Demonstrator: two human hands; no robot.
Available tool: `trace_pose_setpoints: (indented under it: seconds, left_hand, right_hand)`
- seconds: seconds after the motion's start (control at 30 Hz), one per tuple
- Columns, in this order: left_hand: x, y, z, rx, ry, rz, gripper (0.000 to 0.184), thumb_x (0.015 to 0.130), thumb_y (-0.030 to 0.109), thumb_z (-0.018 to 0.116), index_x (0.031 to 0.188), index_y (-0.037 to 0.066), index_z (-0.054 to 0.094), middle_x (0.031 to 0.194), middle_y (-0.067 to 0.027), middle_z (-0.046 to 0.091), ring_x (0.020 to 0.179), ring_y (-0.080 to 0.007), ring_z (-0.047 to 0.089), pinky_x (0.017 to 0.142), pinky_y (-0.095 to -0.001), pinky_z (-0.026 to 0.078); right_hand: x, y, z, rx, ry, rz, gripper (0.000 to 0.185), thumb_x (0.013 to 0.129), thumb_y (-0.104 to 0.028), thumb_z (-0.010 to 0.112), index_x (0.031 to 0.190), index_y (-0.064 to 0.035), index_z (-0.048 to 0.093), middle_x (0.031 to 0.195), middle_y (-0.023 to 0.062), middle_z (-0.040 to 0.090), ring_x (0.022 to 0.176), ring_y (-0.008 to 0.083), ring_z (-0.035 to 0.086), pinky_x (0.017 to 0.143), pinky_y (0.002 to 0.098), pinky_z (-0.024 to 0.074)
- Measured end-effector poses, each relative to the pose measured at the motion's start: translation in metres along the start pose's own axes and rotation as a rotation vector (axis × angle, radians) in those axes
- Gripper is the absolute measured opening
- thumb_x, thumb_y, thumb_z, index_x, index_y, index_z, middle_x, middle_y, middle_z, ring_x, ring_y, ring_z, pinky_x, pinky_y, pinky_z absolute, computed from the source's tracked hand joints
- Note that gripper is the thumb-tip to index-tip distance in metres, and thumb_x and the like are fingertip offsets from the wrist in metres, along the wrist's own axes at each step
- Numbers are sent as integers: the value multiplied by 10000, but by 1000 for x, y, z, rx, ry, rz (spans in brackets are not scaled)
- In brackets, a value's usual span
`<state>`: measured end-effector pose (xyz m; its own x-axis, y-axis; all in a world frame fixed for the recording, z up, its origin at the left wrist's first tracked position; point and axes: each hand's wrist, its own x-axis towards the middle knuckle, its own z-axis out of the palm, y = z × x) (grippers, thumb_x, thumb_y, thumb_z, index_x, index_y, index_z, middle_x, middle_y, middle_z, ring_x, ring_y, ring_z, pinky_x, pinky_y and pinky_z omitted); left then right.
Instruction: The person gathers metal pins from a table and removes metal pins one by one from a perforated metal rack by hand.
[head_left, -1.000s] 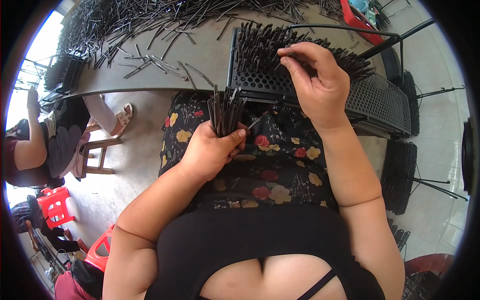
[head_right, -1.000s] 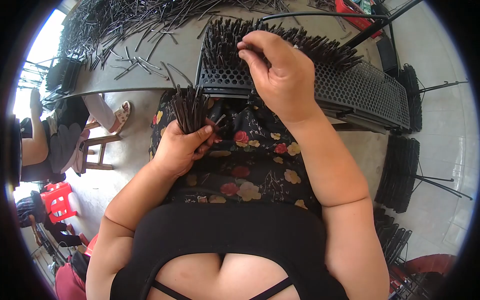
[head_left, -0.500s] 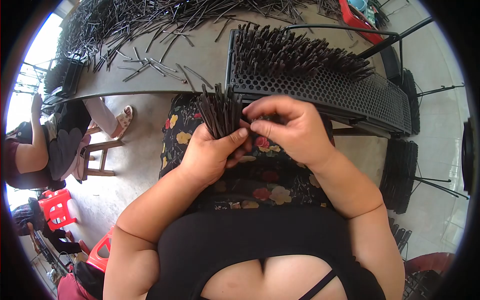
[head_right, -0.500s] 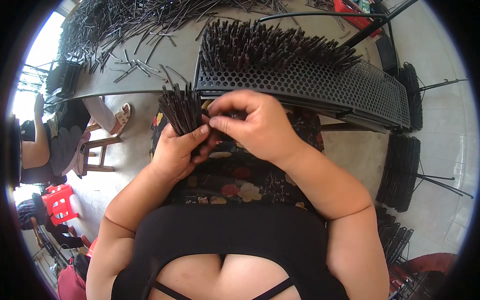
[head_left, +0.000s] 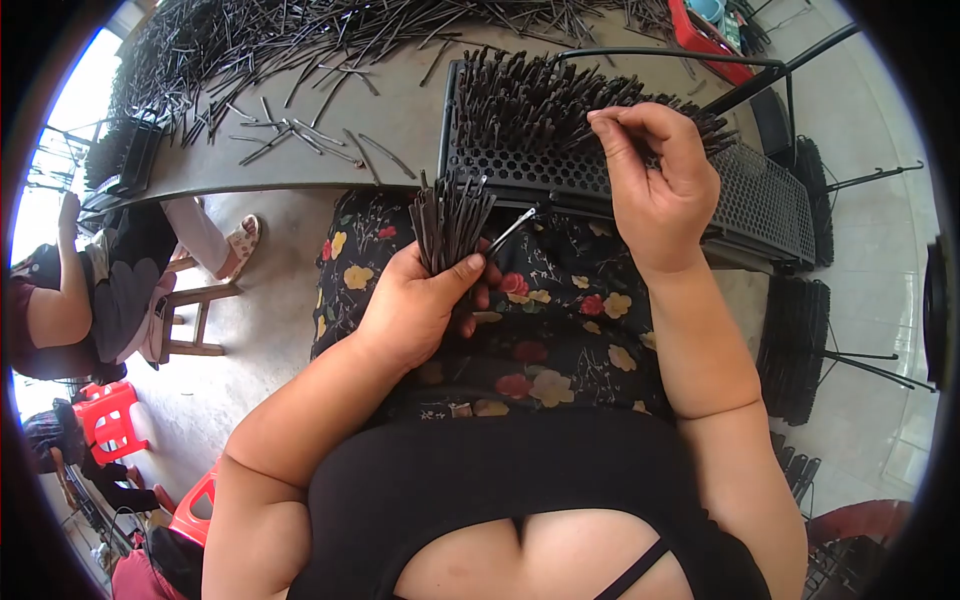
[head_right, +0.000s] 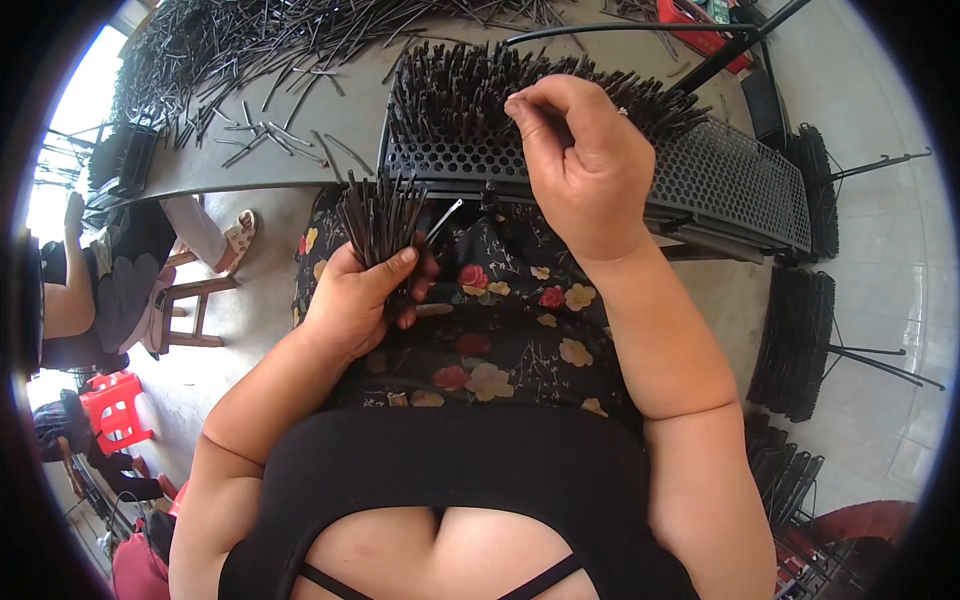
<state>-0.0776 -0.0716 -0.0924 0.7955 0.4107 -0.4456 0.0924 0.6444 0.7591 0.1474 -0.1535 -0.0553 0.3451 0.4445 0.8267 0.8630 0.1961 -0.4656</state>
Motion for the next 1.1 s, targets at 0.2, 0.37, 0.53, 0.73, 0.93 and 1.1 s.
trace_pose_setpoints:
  seconds: [0.2, 0.37, 0.53, 0.73, 0.93, 1.1]
  left_hand:
    - [2, -1, -2, 51, -3, 11, 160, 995, 87, 570, 1148, 41, 571, 893, -89, 663, 683, -123, 576, 451, -217, 420]
    - [0, -2, -3, 75, -30, 19, 150, 992, 91, 577, 1134, 43, 579, 885, -81, 663, 656, -98, 544, 448, -204, 397]
    - [-4, -5, -7, 76, -154, 18, 150, 971, 66, 605, 1119, 41, 596, 897, -75, 673, 640, -71, 514, 476, -192, 382]
    - [-5, 2, 1, 205, -201, -13, 160, 955, 61, 627, 1113, 41, 603, 884, -73, 683, 623, -65, 513, 493, -196, 371]
    - [-1, 1, 0, 199, -135, -112, 168, 932, 90, 663, 1086, 46, 612, 870, -71, 680, 634, -66, 529, 493, -187, 344]
    - [0, 0, 0, 198, -119, -121, 169, 931, 88, 667, 1087, 46, 616, 868, -71, 678, 633, -69, 533, 493, -185, 344]
  right_hand:
    - [1, -1, 4, 4, -51, 17, 193, 757, 19, 790, 883, -53, 663, 845, 49, 702, 719, 205, 670, 648, 288, 533]
    - [-4, -10, 3, -230, -264, -83, 173, 725, 11, 779, 864, -64, 709, 940, 59, 697, 865, 209, 633, 737, 309, 502]
    - [-10, -44, -3, 641, -614, 864, 208, 818, 74, 717, 1020, 29, 698, 1019, 81, 692, 931, 123, 645, 812, 250, 539]
    - [-7, -34, -17, 825, -506, 967, 170, 845, 55, 695, 1004, 1, 671, 990, 113, 718, 824, 110, 658, 704, 227, 527]
    - [0, -8, -19, 287, -13, 394, 168, 858, 55, 710, 995, -15, 642, 902, 48, 716, 727, 89, 640, 634, 206, 506]
    - [0, 1, -21, -68, 11, -43, 159, 820, 63, 746, 926, -37, 681, 860, 38, 711, 694, 116, 643, 608, 226, 501]
